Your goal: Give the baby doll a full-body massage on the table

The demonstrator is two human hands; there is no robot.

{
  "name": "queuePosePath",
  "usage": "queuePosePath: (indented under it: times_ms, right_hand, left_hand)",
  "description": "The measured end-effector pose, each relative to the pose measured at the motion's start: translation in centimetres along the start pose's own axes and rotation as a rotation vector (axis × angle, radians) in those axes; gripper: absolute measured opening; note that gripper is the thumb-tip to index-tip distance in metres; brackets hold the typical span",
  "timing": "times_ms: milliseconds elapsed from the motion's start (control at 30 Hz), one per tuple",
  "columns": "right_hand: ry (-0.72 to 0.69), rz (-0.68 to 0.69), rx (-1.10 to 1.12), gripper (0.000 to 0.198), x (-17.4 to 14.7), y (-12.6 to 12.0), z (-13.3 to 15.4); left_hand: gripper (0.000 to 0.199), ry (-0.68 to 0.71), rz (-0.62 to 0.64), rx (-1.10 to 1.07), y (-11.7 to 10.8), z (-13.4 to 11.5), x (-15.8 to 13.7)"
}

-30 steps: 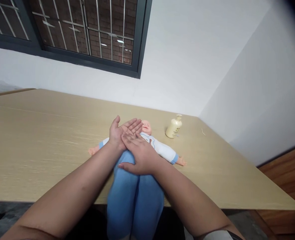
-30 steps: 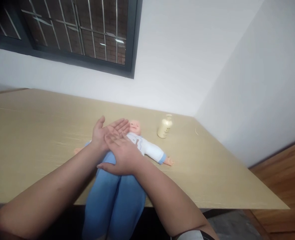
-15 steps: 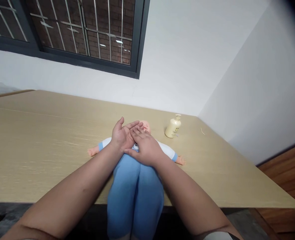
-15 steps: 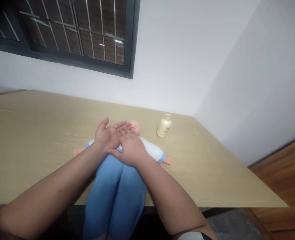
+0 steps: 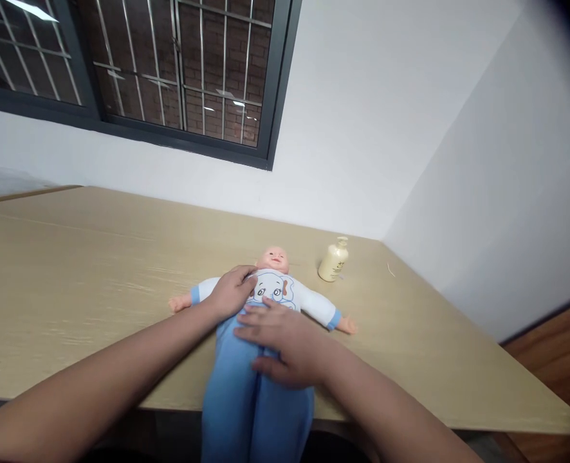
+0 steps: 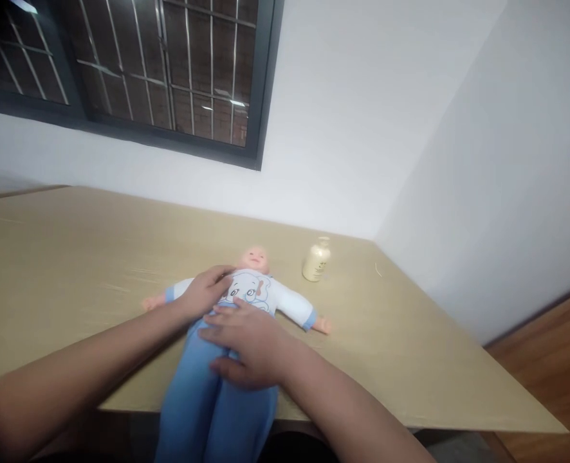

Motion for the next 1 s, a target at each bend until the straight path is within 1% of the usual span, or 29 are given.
queuePosePath:
  times_ms: [67,133,167,233,300,400,467,533,567,633,700,767,800,867,933,1000]
  right_hand:
    - [0.009,0.069,0.004,0.066,0.1,1.1,0.1]
    - [0.064,0.068,0.002,0.075,0.4,1.2,-1.2]
    - [0.102,0.048,0.001,0.076,0.4,1.0,-2.2]
    - [0.192,-0.020,0.001,0.068,0.2,0.3,-5.0]
    - [0.306,-0.110,0.001,0.065,-0.8,-0.4,-8.1]
    - [0.477,-0.235,0.025,0.059,-3.3,-1.1,-12.0]
    - [0.573,-0.323,0.045,0.052,-4.9,-1.7,-13.5]
    - [0.643,-0.376,0.053,0.045,-5.9,-2.1,-14.2]
    - [0.665,-0.384,0.054,0.041,-6.1,-2.1,-14.3]
    - [0.685,-0.384,0.051,0.037,-6.1,-2.1,-14.3]
    - [0.669,-0.387,0.042,0.037,-5.7,-2.0,-14.1]
    - [0.644,-0.397,0.025,0.038,-5.5,-1.8,-14.0]
    - [0.634,-0.400,0.017,0.039,-5.4,-1.7,-14.1]
    - [0.623,-0.399,0.006,0.040,-5.4,-1.4,-14.2]
    - [0.616,-0.396,0.003,0.039,-5.5,-1.2,-14.4]
    - [0.612,-0.398,0.015,0.039,-5.5,-1.1,-14.5]
  left_hand:
    - [0.044,0.018,0.033,0.039,0.3,0.3,0.0]
    - [0.046,0.068,0.103,0.060,1.0,0.0,0.0]
    - [0.046,0.100,0.135,0.072,1.2,-0.2,0.0]
    - [0.047,0.151,0.166,0.103,1.5,-0.6,-0.1]
    - [0.047,0.181,0.169,0.138,1.5,-0.8,-0.2]
    - [0.048,0.172,0.149,0.171,1.3,-0.5,-0.1]
    - [0.047,0.160,0.112,0.175,0.9,-0.5,-0.3]
    - [0.047,0.190,0.046,0.170,0.0,-1.2,-0.9]
    - [0.047,0.237,0.022,0.169,-0.4,-2.0,-1.5]
    - [0.051,0.393,0.030,0.169,-0.6,-4.3,-3.3]
    - [0.058,0.591,0.155,0.160,0.3,-6.9,-5.8]
    - [0.064,0.693,0.290,0.143,1.4,-8.4,-7.6]
    - [0.065,0.711,0.347,0.160,2.0,-8.8,-8.1]
    - [0.069,0.687,0.415,0.220,3.0,-8.8,-8.0]
    - [0.075,0.627,0.441,0.288,3.7,-8.0,-7.0]
    - [0.075,0.564,0.443,0.316,3.8,-6.9,-5.8]
Point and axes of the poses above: each hand's wrist, its own x-axis towards the middle knuckle, its own y-axis out of the palm, z = x × y, the point moved 10 cm from there along x, towards the middle knuckle, and after that the axes turned 7 degrees about -y, right-handed, at the moved point
